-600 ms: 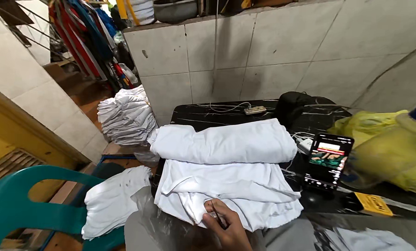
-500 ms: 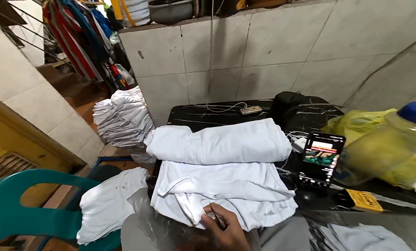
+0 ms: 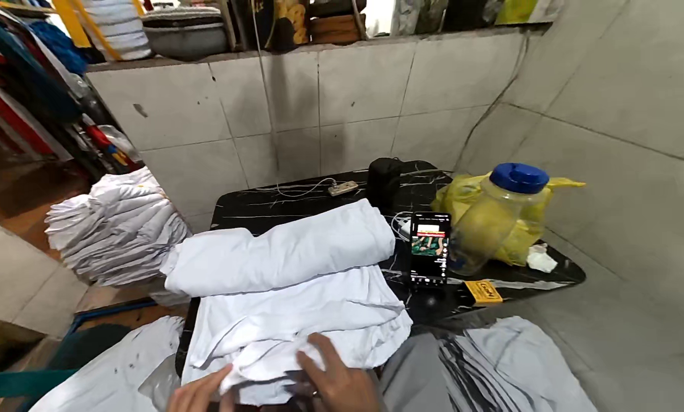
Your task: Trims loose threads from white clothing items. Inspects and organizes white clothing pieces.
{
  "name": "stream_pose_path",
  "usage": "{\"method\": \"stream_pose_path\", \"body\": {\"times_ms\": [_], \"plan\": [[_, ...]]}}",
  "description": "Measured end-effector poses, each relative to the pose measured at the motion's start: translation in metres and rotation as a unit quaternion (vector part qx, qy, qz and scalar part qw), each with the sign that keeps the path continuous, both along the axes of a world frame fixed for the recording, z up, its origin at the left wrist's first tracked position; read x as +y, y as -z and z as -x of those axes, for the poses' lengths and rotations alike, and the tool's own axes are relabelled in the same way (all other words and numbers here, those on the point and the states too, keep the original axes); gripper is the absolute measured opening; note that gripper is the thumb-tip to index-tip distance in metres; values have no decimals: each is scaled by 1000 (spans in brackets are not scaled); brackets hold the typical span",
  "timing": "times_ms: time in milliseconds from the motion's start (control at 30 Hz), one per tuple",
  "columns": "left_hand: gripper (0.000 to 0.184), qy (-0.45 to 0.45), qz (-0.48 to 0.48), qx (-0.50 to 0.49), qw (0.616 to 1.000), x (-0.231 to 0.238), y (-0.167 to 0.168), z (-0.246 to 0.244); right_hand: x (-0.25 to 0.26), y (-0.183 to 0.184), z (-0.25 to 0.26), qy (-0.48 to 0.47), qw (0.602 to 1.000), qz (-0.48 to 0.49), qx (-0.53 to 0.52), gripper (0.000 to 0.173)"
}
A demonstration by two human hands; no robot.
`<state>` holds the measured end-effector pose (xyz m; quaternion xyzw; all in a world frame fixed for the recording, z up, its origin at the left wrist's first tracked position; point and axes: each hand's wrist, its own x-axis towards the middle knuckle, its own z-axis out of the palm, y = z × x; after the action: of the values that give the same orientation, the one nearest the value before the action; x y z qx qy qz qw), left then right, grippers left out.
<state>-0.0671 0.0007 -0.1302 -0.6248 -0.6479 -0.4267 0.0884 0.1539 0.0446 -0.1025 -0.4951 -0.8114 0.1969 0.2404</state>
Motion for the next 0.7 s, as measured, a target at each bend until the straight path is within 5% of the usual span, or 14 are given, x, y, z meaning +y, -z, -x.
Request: {"method": "stream_pose_path", "body": {"times_ms": [133,267,400,500,600,700], "plan": [[20,-18,9,41,999,3,-11,23,11,-17,-46,75,996,-4,-47,11],[18,72,5,-78,994,12,-18,15,19,-12,-60,47,997,-51,-46,21],[17,195,-7,-252,948,29,-20,10,23,-1,-54,102,985,-134,49,37],[16,146,-6,-311,939,34,-24,-8,28,3,-55,159,970,-153,102,57],[23,56,58,-242,967,42,-24,-21,41,16,-63,189,959,-167,129,35],[33,61,57,-142,986,46,-14,-6,49,21,-69,188,955,-152,170,27]]}}
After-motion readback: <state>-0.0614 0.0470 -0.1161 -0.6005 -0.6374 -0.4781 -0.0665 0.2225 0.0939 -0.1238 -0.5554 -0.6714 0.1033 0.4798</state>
